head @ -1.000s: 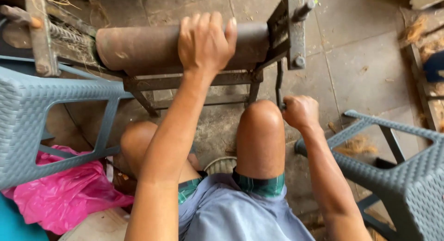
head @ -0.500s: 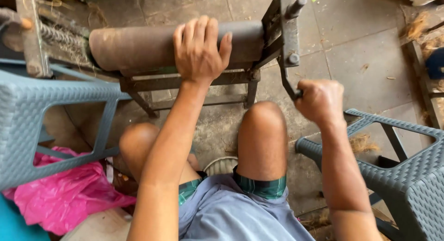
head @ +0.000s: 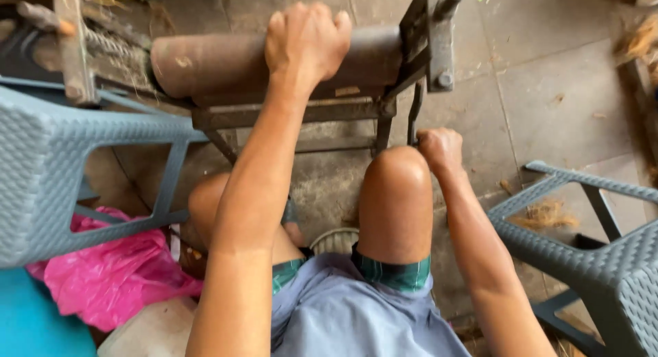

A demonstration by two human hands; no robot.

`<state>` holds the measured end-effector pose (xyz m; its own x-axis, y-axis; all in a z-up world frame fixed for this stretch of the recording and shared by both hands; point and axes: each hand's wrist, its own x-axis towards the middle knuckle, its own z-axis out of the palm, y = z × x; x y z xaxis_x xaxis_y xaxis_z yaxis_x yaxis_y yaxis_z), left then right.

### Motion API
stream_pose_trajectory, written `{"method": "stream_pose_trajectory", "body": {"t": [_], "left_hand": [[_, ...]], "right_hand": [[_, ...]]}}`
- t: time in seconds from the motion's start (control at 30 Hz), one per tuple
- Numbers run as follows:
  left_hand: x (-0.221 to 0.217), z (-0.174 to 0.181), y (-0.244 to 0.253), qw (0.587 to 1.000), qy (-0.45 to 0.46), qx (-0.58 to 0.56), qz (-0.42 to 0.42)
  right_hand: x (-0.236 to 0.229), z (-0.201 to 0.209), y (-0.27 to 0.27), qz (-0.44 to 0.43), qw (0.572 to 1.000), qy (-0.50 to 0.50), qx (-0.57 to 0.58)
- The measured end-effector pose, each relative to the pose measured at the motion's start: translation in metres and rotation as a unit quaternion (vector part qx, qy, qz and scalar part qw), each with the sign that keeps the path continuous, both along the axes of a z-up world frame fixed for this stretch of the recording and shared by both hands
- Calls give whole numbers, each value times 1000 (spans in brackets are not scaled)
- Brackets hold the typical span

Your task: Pressing and cutting coconut fiber shapes to assemble a hat

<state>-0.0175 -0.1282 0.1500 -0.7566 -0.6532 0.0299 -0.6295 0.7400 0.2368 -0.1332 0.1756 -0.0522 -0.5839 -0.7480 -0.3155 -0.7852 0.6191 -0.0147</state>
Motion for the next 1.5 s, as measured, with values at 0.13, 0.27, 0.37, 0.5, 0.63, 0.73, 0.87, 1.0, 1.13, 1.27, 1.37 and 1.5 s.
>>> {"method": "stream_pose_trajectory", "body": {"t": [0.13,0.27,0.37,0.5,0.63,0.73,0.87,1.0,1.13,1.27,1.37,1.5], "left_hand": [[-12,17,1,997,-36,72,10],[-5,-3,0,1000,9,8,6],[13,-14,18,982,146,-119,-32],[28,-16,36,928,281,-239,-61],[35,-26,34,921,251,-293,-46],[25,-16,33,912,294,-282,-55],[11,-21,19,963,218,-158,-32],[-5,-14,-2,992,107,-58,-6],[-12,16,-7,995,-28,90,19],[-10,18,-7,988,-66,135,28],[-9,22,-5,986,-70,148,37],[-10,18,-8,987,-70,141,25]], "right_hand": [[-16,-18,-5,-19,1000,6,-10],[-11,-12,1,9,1000,-17,-1],[22,98,3,-11,997,-31,73],[3,147,14,18,996,83,-39],[-18,167,-2,46,983,146,-105],[-4,170,-1,21,992,117,-48],[16,78,19,10,998,49,-35],[-1,8,-1,8,1000,27,0],[-21,-20,-16,8,1000,6,8],[-22,-45,-8,20,998,32,-47],[-23,-44,-12,-5,999,-5,-34],[-25,-51,-8,9,998,5,-55]]}}
